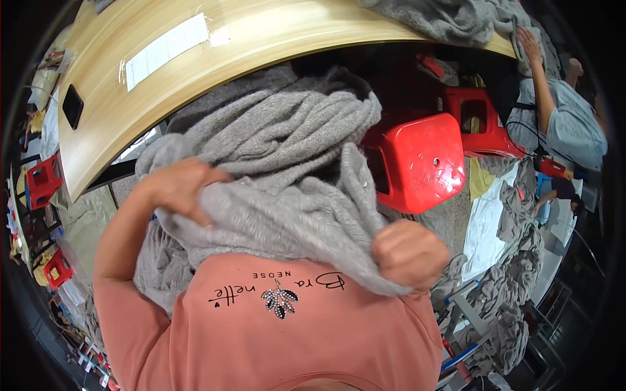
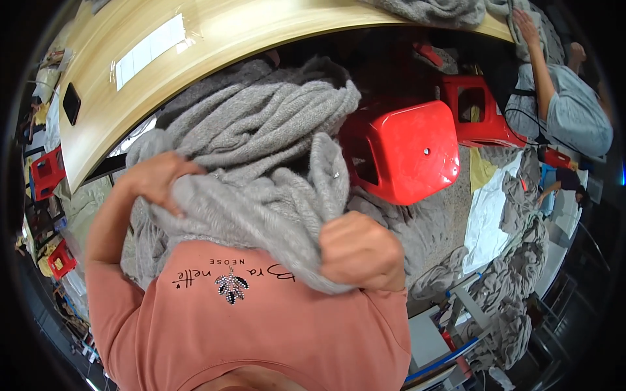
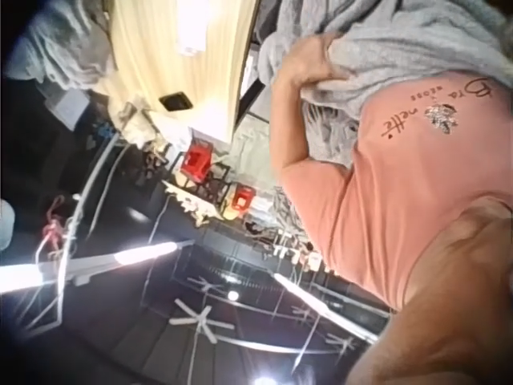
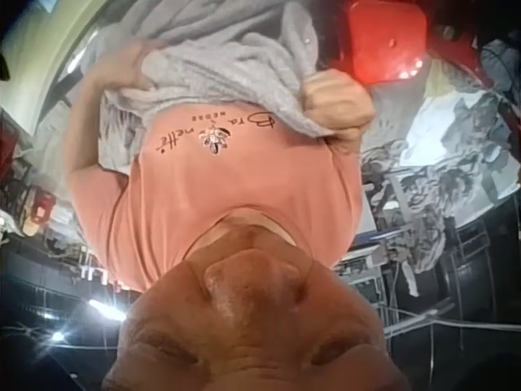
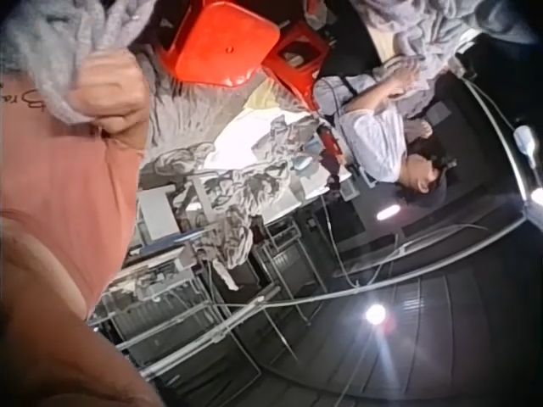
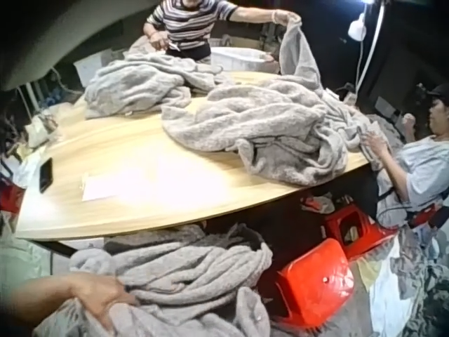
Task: Inspecting a grey knitted sweater and removing loose threads or lint by hand.
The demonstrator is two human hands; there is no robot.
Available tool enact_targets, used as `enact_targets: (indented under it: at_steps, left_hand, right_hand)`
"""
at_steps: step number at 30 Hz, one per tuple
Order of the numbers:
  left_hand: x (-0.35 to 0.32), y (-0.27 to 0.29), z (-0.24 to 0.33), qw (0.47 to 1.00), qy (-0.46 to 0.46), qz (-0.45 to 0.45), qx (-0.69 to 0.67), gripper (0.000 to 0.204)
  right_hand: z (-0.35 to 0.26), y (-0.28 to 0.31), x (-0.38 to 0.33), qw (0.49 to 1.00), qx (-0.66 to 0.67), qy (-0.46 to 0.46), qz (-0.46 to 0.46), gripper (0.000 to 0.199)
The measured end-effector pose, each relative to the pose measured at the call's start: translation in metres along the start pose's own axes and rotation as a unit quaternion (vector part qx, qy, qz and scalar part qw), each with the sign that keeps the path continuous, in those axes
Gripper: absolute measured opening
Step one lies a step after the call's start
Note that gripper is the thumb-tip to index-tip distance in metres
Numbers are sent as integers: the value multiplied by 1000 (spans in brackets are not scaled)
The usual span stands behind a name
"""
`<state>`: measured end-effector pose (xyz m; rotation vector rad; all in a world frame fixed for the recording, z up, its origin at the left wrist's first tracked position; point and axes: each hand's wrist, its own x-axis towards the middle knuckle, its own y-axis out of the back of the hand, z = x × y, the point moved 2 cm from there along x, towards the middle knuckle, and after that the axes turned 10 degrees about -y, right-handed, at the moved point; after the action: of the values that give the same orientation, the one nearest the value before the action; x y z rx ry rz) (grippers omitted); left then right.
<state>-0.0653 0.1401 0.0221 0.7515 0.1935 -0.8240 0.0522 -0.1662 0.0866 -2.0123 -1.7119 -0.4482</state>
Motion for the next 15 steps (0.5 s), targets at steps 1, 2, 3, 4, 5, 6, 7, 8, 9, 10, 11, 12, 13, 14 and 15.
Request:
enact_targets:
  at_steps: [1, 2, 3, 4, 5, 6, 7, 8, 9, 10, 11, 12, 13, 14, 15]
  left_hand:
    - [-20, -1, 0, 997, 33, -34, -62, 69]
    - [-39, -5, 3, 988, 65, -67, -124, 62]
    - [-58, -13, 5, 982, 74, -84, -155, 57]
    - [-73, -21, 10, 974, 80, -104, -184, 51]
    - [-86, -22, 21, 964, 79, -51, -249, 47]
    - [-104, -20, 36, 946, 80, 6, -313, 42]
    - [-126, -6, 63, 960, 81, 49, -262, 39]
    - [-145, 6, 82, 971, 72, 89, -210, 37]
    - [-160, 16, 115, 957, 61, 280, -46, 36]
    - [-161, 23, 131, 885, 28, 449, 119, 36]
    - [-150, 22, 139, 817, 61, 552, 154, 37]
    - [-129, 17, 141, 737, 96, 641, 191, 38]
    - [-93, 26, 116, 755, 66, 592, 274, 38]
    - [-76, 17, 103, 819, 66, 477, 313, 37]
    - [-65, -7, 88, 872, 68, 435, 216, 35]
  right_hand:
    - [0, 4, 2, 1000, 6, 2, -4, 31]
    - [1, 7, 5, 999, 28, 9, -30, 33]
    - [2, 9, 7, 997, 46, 13, -54, 36]
    - [4, 12, 8, 997, 46, 12, -53, 36]
    - [7, 15, 10, 996, 56, 0, -69, 34]
    - [8, 16, 11, 994, 68, -12, -87, 33]
    - [7, 20, 7, 993, 102, -2, -53, 30]
    - [9, 20, 6, 993, 106, 0, -59, 30]
    - [11, 23, 7, 993, 121, 8, -1, 29]
    - [11, 24, 3, 991, 118, 10, 67, 29]
    - [26, 31, -37, 962, 152, 34, 224, 26]
    - [18, 23, -20, 913, -55, -87, 395, 21]
    - [17, 27, -29, 785, -265, -175, 531, 18]
    - [35, 51, -37, 765, -166, -164, 600, 17]
    - [55, 74, -47, 740, -105, -142, 649, 15]
